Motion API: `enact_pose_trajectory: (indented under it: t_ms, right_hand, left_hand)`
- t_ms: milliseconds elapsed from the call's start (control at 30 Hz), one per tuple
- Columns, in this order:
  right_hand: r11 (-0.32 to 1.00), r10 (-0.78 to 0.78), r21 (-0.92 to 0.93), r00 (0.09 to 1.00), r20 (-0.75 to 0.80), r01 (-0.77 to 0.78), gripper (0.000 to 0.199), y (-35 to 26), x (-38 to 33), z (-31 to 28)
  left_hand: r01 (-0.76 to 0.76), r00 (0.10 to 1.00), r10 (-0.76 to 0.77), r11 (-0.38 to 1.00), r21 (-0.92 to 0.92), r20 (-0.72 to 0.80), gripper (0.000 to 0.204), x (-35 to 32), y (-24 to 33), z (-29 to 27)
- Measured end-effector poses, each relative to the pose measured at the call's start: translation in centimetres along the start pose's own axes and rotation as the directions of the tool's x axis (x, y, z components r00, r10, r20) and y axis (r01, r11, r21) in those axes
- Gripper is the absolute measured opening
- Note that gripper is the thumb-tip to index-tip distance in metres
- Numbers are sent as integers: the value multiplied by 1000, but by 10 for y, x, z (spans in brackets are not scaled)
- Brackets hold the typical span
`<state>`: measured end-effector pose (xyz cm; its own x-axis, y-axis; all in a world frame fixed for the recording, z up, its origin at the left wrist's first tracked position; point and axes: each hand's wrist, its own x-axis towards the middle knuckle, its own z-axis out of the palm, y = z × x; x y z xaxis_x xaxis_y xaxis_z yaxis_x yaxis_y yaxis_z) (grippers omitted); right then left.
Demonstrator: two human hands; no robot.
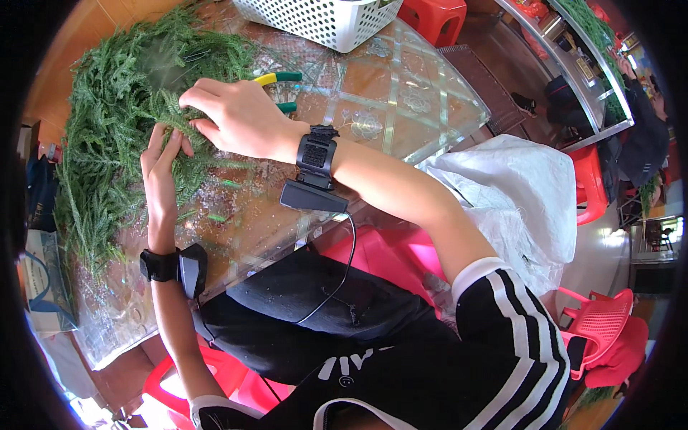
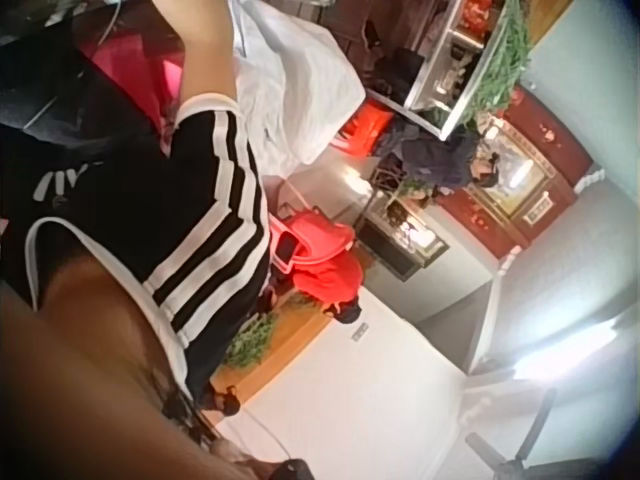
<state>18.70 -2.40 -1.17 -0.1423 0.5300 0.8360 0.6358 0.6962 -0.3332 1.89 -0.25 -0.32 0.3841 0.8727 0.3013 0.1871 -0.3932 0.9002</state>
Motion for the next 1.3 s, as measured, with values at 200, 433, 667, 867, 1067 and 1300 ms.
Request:
enact_pose_trajectory:
  t_ms: [200, 433, 667, 867, 1067, 1300]
  right_hand:
    - [996, -89, -27, 996, 14, 89, 20, 3, -2, 1]
    - [997, -70, -36, 997, 20, 71, 12, 4, -5, 4]
    - [993, -63, -101, 997, 41, 67, 14, 1, -5, 2]
    - [994, -28, -99, 995, 96, 38, 14, 1, -6, 4]
    - [994, 12, -110, 995, 96, -1, 14, 0, -7, 6]
    - [995, 17, -103, 996, 83, -9, 14, 3, -8, 8]
  left_hand:
    - [27, 1000, -27, 999, -18, 4, 30, -1, -2, 4]
    - [-2, 1000, 2, 999, -32, 1, 27, -2, -5, 8]
    - [-7, 1000, 6, 999, -50, -22, 25, -2, -5, 12]
    - [5, 1000, -5, 1000, -21, -28, 24, -4, -7, 12]
    - [-21, 999, 22, 1000, 7, -32, 23, -3, -10, 13]
    - [-38, 998, 39, 999, 32, -39, 23, -2, -14, 14]
